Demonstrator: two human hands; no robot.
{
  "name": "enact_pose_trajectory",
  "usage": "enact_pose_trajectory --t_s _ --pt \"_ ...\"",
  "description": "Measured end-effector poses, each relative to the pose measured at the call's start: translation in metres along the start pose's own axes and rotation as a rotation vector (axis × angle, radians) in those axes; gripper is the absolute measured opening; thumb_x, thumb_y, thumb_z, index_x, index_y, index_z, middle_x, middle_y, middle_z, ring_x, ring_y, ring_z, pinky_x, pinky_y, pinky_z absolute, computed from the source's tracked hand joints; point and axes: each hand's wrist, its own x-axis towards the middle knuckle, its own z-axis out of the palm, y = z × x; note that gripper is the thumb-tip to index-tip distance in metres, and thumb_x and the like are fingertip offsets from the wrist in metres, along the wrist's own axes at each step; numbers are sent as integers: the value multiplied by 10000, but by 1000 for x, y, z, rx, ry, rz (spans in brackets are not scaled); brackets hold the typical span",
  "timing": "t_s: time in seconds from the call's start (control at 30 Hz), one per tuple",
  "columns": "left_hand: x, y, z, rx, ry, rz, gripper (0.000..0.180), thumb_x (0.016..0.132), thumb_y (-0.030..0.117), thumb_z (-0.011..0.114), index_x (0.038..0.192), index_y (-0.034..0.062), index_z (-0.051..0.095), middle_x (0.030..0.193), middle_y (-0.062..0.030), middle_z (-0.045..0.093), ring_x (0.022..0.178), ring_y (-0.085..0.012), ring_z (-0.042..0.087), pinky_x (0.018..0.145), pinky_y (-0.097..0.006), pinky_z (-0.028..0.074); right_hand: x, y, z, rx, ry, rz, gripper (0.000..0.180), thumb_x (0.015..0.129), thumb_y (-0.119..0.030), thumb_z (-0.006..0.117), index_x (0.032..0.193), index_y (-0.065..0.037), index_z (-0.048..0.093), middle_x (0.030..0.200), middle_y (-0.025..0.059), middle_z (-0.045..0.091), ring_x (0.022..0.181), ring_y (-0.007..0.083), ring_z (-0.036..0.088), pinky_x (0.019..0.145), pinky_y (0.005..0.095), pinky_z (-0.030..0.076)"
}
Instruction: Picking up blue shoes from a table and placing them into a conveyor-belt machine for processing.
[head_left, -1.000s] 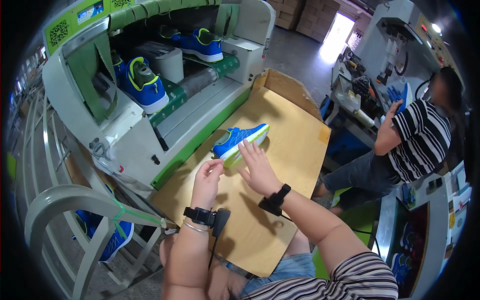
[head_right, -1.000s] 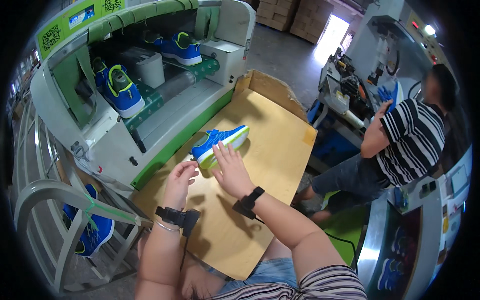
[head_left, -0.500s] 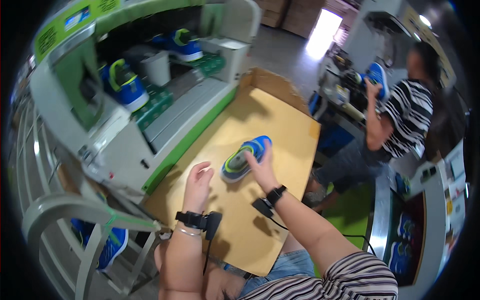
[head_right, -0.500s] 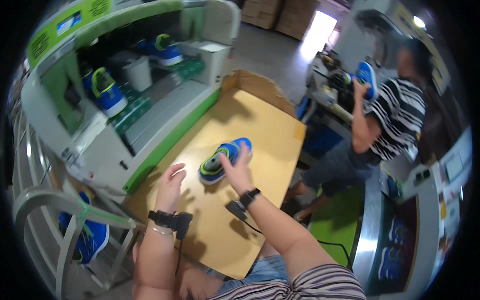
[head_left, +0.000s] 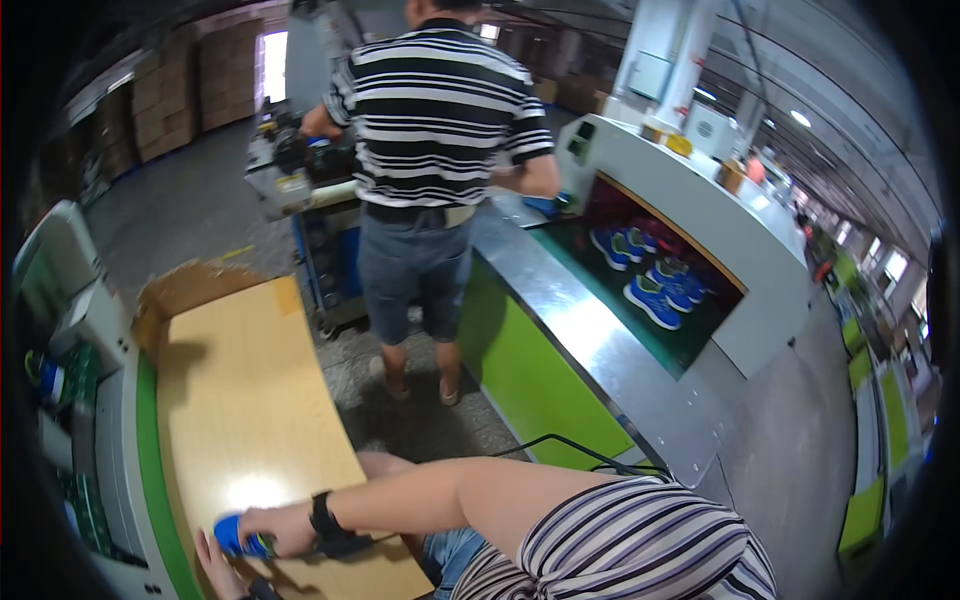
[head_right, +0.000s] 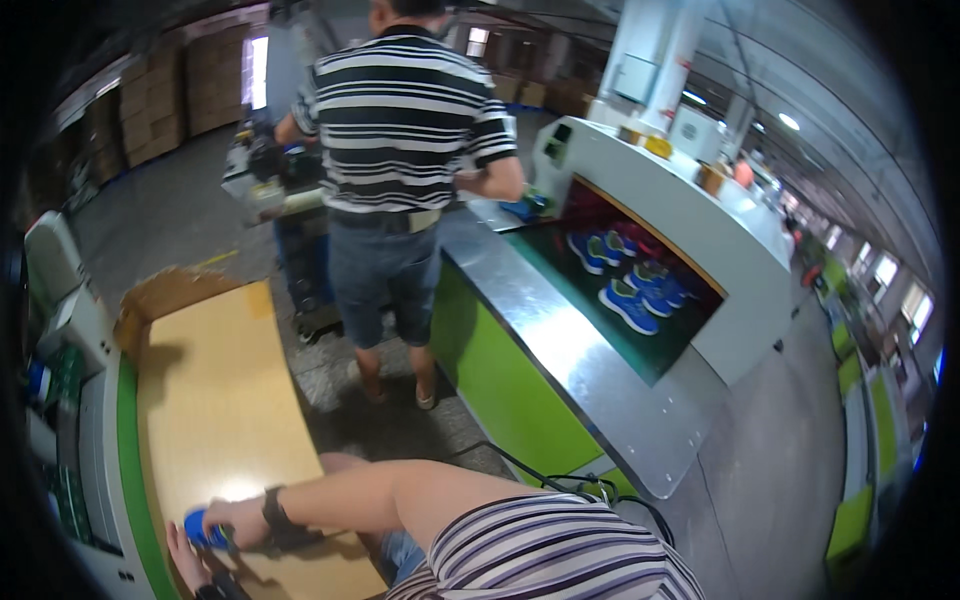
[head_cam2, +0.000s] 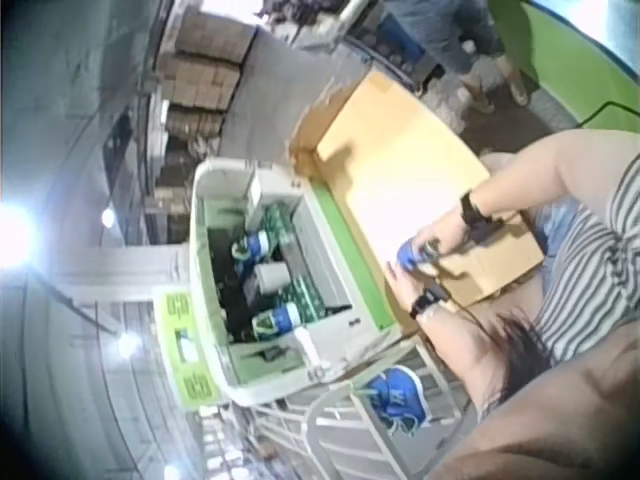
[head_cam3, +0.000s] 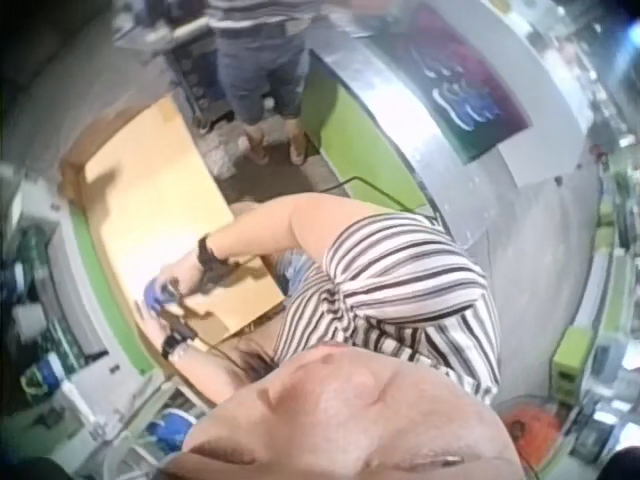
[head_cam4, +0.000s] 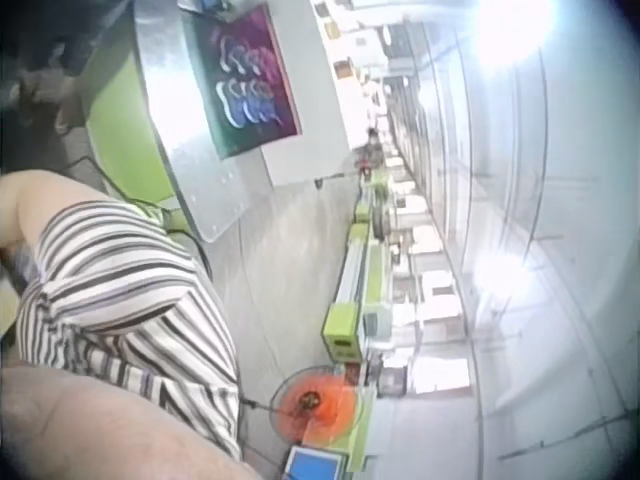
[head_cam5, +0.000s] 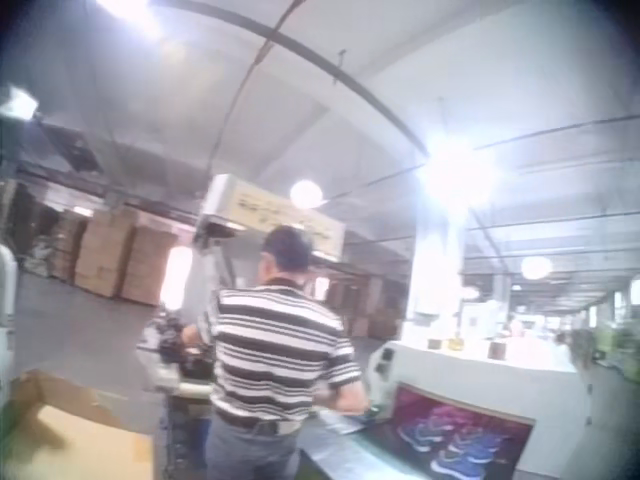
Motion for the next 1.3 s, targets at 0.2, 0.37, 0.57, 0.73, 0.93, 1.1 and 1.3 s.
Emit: enact_pose_trajectory --t_s 0.2,0.37,0.57,0.73,0.93,1.1,1.3 --pt "-95 89 57 63 -323 -503 578 1018 421 533 1482 93 425 1497 -167 454 1360 -323 450 1113 -469 386 -78 -21 -9 -80 -118 -115 578 716 -112 659 1291 -123 600 1286 177 550 1185 364 545 982 429 470" --pt "-84 64 46 261 -373 -429 594 1030 430 500 1479 51 413 1479 -163 474 1339 -310 470 1111 -467 384 -93 -44 -6 -185 20 -138 580 737 -169 666 1312 -104 618 1210 234 630 1091 393 594 931 454 482" --pt "-45 26 22 318 -361 -378 562 1047 400 468 1462 23 430 1414 -157 533 1260 -299 537 1094 -442 403 -89 -35 -4 -172 58 -189 573 726 -176 677 1293 -112 634 1144 217 660 1030 383 619 878 450 500" --pt "-50 27 24 442 -323 -260 505 1049 321 490 1435 -2 456 1329 -158 581 1200 -281 571 1044 -422 452 -91 -35 0 -228 101 -177 568 708 -182 686 1272 -126 652 1084 201 678 964 378 634 832 449 509" --pt "-7 -3 -35 -138 -529 -573 469 1041 289 516 1398 -13 481 1236 -159 611 1112 -279 606 973 -407 502 -89 -40 -1 -245 115 -181 571 691 -185 686 1259 -127 663 1079 194 686 957 369 639 809 450 508" --pt "-40 18 12 374 -310 -245 465 1038 286 523 1389 -17 483 1223 -162 613 1089 -277 616 954 -401 512 -86 -41 -4 -195 55 -183 571 691 -191 682 1258 -125 666 1100 194 687 973 373 641 826 447 511" --pt "1 -3 -61 -270 -572 -666 469 1029 308 546 1352 -30 513 1227 -167 606 1107 -297 597 964 -426 499 -87 -39 1 -205 138 -210 570 702 -199 681 1267 -127 664 1116 194 689 1007 372 642 855 436 513"
